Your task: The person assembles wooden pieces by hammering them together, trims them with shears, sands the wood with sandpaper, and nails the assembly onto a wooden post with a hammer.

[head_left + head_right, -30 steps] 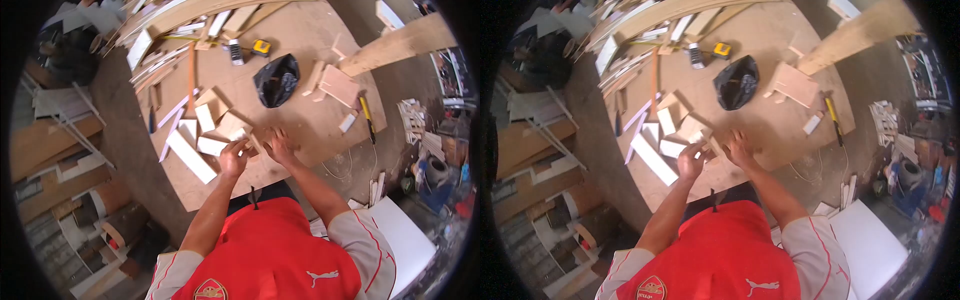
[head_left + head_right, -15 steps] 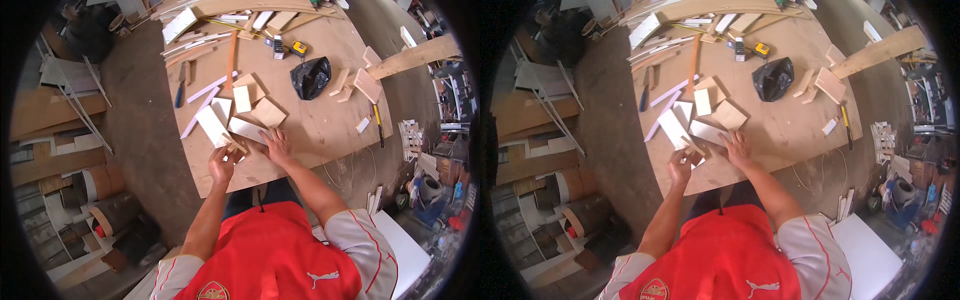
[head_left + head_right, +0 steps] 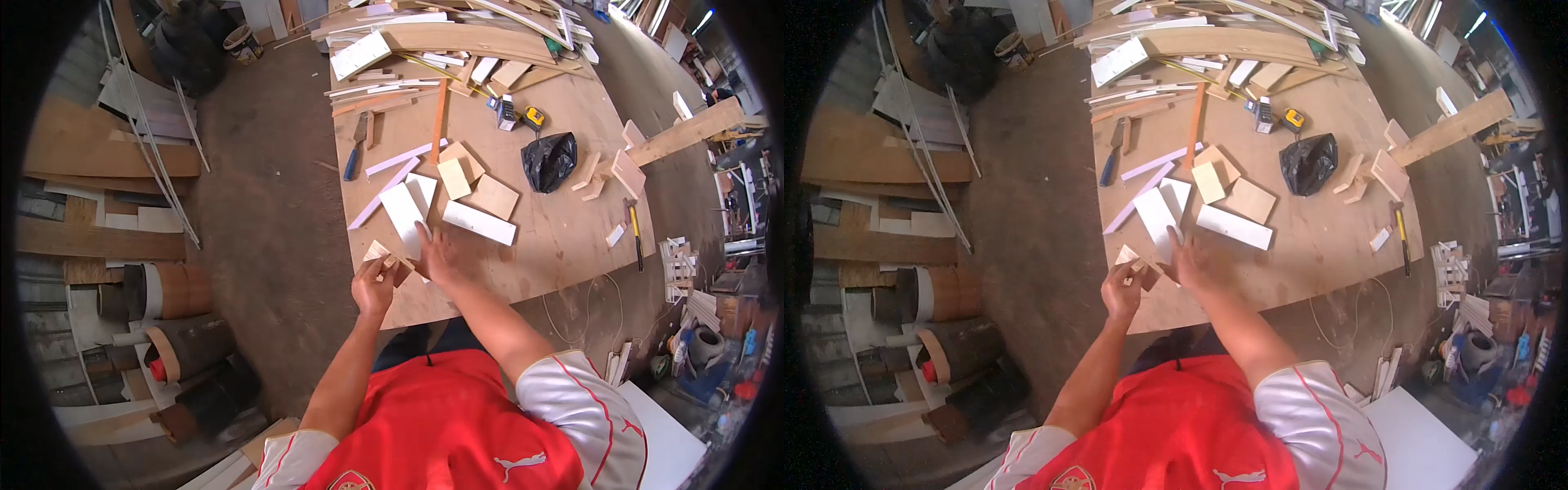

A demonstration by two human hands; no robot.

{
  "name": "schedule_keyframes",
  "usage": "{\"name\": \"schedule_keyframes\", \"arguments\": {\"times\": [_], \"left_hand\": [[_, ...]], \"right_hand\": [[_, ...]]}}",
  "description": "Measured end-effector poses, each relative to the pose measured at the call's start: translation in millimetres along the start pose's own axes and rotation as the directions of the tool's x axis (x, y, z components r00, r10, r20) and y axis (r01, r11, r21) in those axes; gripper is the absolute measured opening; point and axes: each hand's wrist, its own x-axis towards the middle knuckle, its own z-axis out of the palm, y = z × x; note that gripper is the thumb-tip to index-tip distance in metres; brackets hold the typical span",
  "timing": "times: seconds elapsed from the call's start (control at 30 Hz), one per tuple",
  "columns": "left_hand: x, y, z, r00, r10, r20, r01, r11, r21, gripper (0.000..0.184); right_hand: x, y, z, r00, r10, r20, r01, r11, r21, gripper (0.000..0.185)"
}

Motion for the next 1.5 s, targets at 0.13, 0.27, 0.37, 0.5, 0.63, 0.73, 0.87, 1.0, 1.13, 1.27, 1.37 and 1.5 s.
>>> {"name": "schedule_keyframes", "arguments": {"times": [0.13, 0.27, 0.37, 0.5, 0.63, 0.73, 0.87, 1.0, 1.13, 1.27, 1.37, 1.5], "left_hand": [[8, 0, -10, 1.0, -0.013, 0.018, 0.012, 1.0, 0.027, 0.027], [17, -8, 2, 1.0, 0.016, 0.013, -0.017, 1.0, 0.016, 0.027], [26, -5, 13, 0.999, 0.018, 0.033, -0.019, 1.0, 0.02, 0.027], [46, 4, 24, 0.997, 0.029, 0.071, -0.03, 0.999, 0.016, 0.029], [63, 5, 25, 0.994, 0.04, 0.097, -0.043, 0.999, 0.032, 0.03], [72, 5, 18, 0.993, 0.022, 0.117, -0.025, 0.999, 0.027, 0.03], [85, -18, 8, 0.986, 0.074, 0.149, -0.082, 0.996, 0.046, 0.029], [96, -44, -5, 0.978, 0.097, 0.183, -0.096, 0.995, -0.015, 0.029], [103, -57, -29, 0.959, 0.093, 0.268, -0.086, 0.996, -0.04, 0.03], [101, -67, -46, 0.947, 0.137, 0.29, -0.113, 0.989, -0.098, 0.032], [100, -77, -54, 0.921, 0.175, 0.348, -0.171, 0.984, -0.043, 0.029], [101, -75, -49, 0.905, 0.219, 0.366, -0.213, 0.975, -0.058, 0.028]], "right_hand": [[9, -11, 10, 0.979, 0.05, 0.198, -0.072, 0.992, 0.106, 0.093], [-5, 26, 15, 0.985, 0.138, 0.103, -0.142, 0.989, 0.038, 0.096], [-7, 71, 42, 0.979, 0.204, -0.009, -0.204, 0.976, -0.08, 0.094], [5, 104, 6, 0.939, 0.345, 0.012, -0.344, 0.938, -0.033, 0.089], [27, 121, -1, 0.877, 0.48, -0.025, -0.479, 0.877, 0.044, 0.085], [36, 109, -13, 0.874, 0.484, -0.049, -0.484, 0.875, 0.002, 0.08], [37, 71, -7, 0.963, 0.254, -0.089, -0.245, 0.964, 0.099, 0.075], [38, 21, 13, 0.947, 0.32, 0.009, -0.318, 0.938, 0.136, 0.074], [36, -37, 45, 0.885, 0.456, 0.093, -0.466, 0.859, 0.211, 0.077], [31, -72, 54, 0.936, 0.352, 0.029, -0.348, 0.905, 0.243, 0.08], [31, -70, 50, 0.843, 0.538, 0.004, -0.525, 0.821, 0.224, 0.083], [27, 18, 16, 0.484, 0.861, -0.158, -0.836, 0.508, 0.207, 0.093]]}}
